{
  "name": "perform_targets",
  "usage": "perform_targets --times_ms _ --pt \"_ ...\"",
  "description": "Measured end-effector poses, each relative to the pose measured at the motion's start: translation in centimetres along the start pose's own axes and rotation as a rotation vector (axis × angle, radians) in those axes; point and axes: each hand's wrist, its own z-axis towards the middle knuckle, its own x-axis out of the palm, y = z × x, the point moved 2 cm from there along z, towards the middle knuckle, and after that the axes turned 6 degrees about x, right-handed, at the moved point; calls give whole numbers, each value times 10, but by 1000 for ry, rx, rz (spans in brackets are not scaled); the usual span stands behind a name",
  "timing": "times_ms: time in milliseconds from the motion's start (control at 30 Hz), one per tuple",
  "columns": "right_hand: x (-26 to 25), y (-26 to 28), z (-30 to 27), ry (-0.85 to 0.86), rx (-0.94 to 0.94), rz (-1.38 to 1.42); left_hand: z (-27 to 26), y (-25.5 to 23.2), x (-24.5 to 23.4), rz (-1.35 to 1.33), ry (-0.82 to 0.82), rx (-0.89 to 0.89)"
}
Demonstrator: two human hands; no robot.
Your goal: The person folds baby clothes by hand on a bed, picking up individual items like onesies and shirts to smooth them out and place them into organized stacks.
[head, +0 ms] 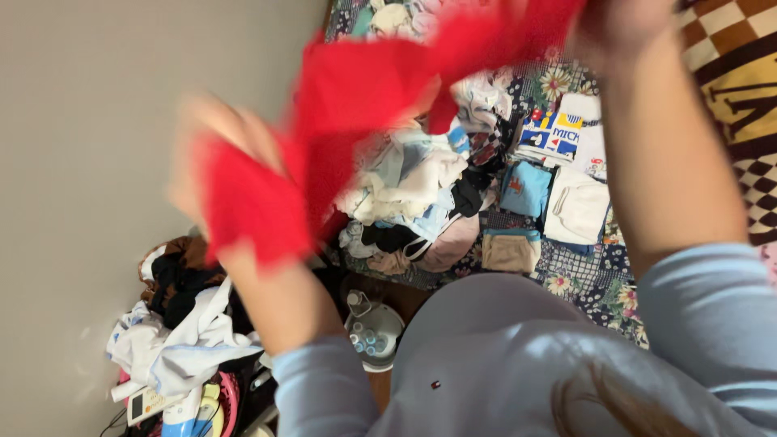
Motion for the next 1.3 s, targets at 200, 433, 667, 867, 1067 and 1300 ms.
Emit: perform_targets --times_ms 200,433,667,867,1067,1300 --pt "77 -154 -83 494 547 -227 -165 113 -58 482 206 -1150" --pt "67 -276 -115 434 770 -495 -304 200 -115 742 164 -1742" --pt "3 -291 -16 -211 585 -752 -214 267 -166 1269 32 -868" --pt "-27 -314 30 -256 558 -872 -129 308 -178 1461 -33 -368" --pt "-30 -326 29 -131 847 -735 -91 338 -207 1619 66 -282" --pt "-28 -315 22 -68 911 -973 -95 357 -236 1512 183 -643"
